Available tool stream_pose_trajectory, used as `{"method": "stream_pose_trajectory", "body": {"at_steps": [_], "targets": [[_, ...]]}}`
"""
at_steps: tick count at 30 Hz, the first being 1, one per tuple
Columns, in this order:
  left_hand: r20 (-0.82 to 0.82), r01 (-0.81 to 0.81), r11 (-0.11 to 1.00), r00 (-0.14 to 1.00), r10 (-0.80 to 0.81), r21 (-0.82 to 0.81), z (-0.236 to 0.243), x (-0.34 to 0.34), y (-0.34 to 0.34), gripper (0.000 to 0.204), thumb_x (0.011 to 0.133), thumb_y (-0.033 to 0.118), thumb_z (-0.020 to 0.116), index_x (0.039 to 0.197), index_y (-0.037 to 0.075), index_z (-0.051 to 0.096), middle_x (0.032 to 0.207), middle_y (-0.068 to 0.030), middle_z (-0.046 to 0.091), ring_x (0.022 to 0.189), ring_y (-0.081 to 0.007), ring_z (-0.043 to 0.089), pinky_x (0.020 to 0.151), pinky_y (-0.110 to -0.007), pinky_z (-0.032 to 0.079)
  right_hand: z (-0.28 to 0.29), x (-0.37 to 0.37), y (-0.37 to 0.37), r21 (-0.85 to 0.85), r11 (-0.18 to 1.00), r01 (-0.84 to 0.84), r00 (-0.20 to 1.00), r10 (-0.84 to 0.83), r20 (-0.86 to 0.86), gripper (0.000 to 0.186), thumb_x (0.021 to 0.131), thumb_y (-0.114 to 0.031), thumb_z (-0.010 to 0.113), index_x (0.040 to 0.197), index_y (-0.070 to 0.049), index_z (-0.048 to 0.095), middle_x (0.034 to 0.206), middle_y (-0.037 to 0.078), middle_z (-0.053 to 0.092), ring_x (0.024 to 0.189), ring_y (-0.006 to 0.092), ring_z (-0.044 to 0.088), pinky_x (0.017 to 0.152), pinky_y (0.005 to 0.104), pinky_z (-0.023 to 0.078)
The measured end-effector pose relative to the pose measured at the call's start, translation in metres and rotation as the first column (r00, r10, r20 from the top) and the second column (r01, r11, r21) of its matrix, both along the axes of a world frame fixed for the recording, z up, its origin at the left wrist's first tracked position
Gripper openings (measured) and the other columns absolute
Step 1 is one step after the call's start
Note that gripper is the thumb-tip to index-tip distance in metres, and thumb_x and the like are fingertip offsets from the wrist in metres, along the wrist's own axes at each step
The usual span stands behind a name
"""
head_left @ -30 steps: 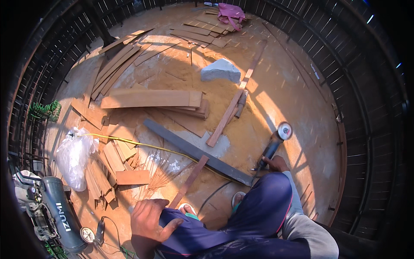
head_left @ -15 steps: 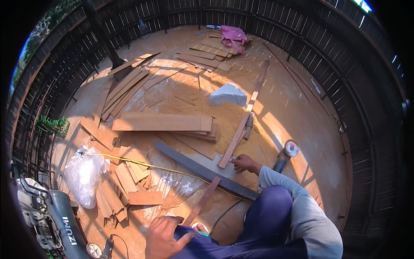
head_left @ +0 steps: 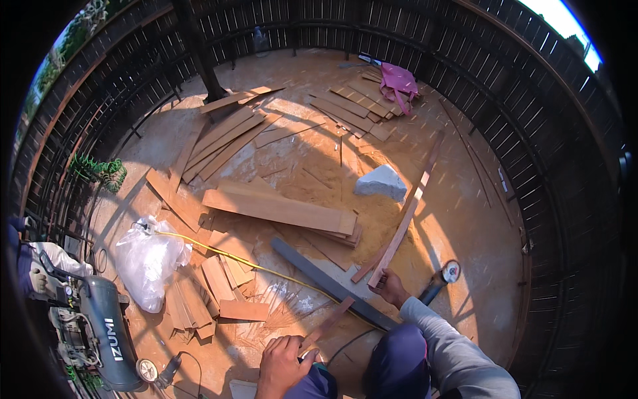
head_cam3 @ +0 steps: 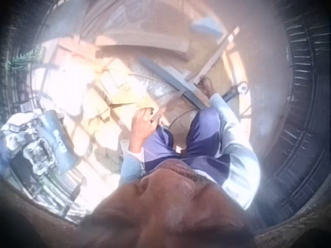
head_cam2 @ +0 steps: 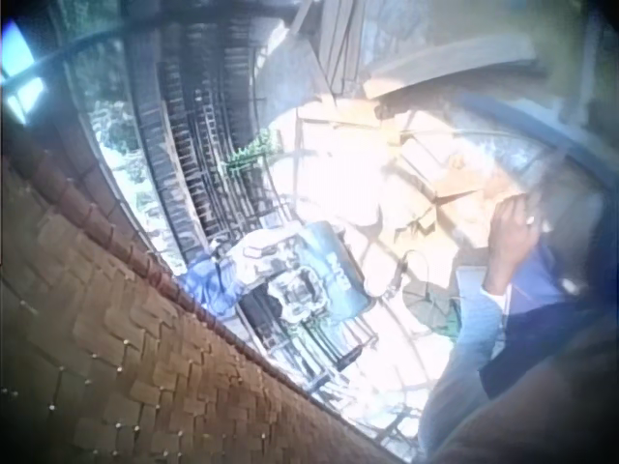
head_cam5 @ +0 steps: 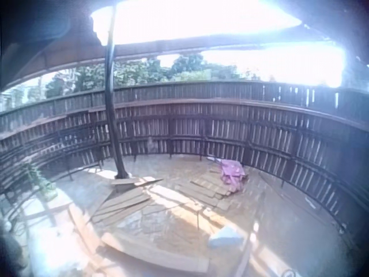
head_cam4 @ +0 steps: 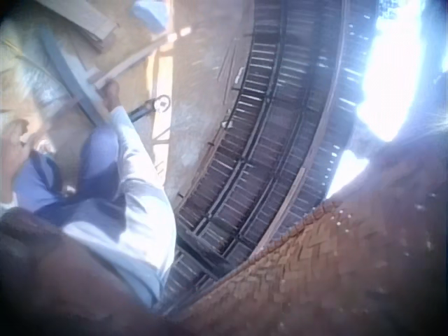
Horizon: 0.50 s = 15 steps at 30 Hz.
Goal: The person uses an angle grinder to sand or cut a thin strip of wood, then assists a second person in aligning and securing several curved wooden panels onto a metal frame within a circular structure.
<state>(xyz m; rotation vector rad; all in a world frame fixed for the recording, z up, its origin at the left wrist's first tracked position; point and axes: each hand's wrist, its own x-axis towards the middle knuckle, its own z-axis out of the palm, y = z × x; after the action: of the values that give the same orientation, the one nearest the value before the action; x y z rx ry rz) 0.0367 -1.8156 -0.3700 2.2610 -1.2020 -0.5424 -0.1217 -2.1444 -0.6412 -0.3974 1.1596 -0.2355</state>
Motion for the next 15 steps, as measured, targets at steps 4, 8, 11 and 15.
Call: {"method": "stream_pose_trajectory", "body": {"at_steps": [4, 8, 11, 15], "targets": [[-0.061, -0.023, 0.999, 0.998, 0.025, 0.027, 0.02, -0.012, 0.003, 0.031, 0.085, 0.029, 0.074, 0.097, 0.002, 0.065, 0.086, -0.0177, 0.07, 0.083, -0.0378, 0.069, 0.077, -0.048, 0.054, 0.102, -0.014, -0.033, -0.194, 0.981, -0.01, 1.0, 0.005, -0.028, 0.025, 0.101, -0.032, 0.059, 0.087, -0.014, 0.05, 0.06, -0.004, 0.04, 0.043, 0.012, 0.04, 0.043, 0.0286, 0.037], [-0.21, -0.134, 0.989, 0.967, 0.144, 0.063, 0.038, -0.04, 0.026, 0.035, 0.086, 0.036, 0.072, 0.103, 0.006, 0.065, 0.093, -0.0175, 0.07, 0.087, -0.0396, 0.067, 0.081, -0.049, 0.053, 0.252, 0.016, -0.057, -0.224, 0.963, 0.154, 0.982, -0.173, -0.072, 0.03, 0.096, -0.022, 0.061, 0.073, -0.019, 0.042, 0.053, -0.007, 0.033, 0.038, 0.0065, 0.03, 0.035, 0.0238, 0.027], [-0.195, -0.273, 0.961, 0.942, 0.274, 0.035, 0.062, -0.077, 0.069, 0.035, 0.086, 0.038, 0.072, 0.103, 0.008, 0.066, 0.094, -0.0181, 0.07, 0.087, -0.0397, 0.066, 0.081, -0.049, 0.053, 0.361, 0.012, -0.018, -0.106, 0.991, 0.084, 0.996, -0.085, -0.007, 0.023, 0.094, -0.017, 0.057, 0.075, -0.02, 0.045, 0.056, -0.007, 0.04, 0.041, 0.0053, 0.034, 0.036, 0.0213, 0.03], [-0.294, -0.5, 0.862, 0.839, 0.458, -0.086, 0.104, -0.135, 0.135, 0.031, 0.084, 0.035, 0.077, 0.097, 0.008, 0.068, 0.088, -0.0188, 0.067, 0.086, -0.0375, 0.066, 0.078, -0.048, 0.052, 0.466, -0.038, 0.089, -0.191, 0.971, -0.146, 0.989, 0.14, -0.042, 0.022, 0.09, -0.014, 0.058, 0.075, -0.021, 0.045, 0.058, -0.007, 0.038, 0.045, 0.0061, 0.037, 0.04, 0.0225, 0.035]]}}
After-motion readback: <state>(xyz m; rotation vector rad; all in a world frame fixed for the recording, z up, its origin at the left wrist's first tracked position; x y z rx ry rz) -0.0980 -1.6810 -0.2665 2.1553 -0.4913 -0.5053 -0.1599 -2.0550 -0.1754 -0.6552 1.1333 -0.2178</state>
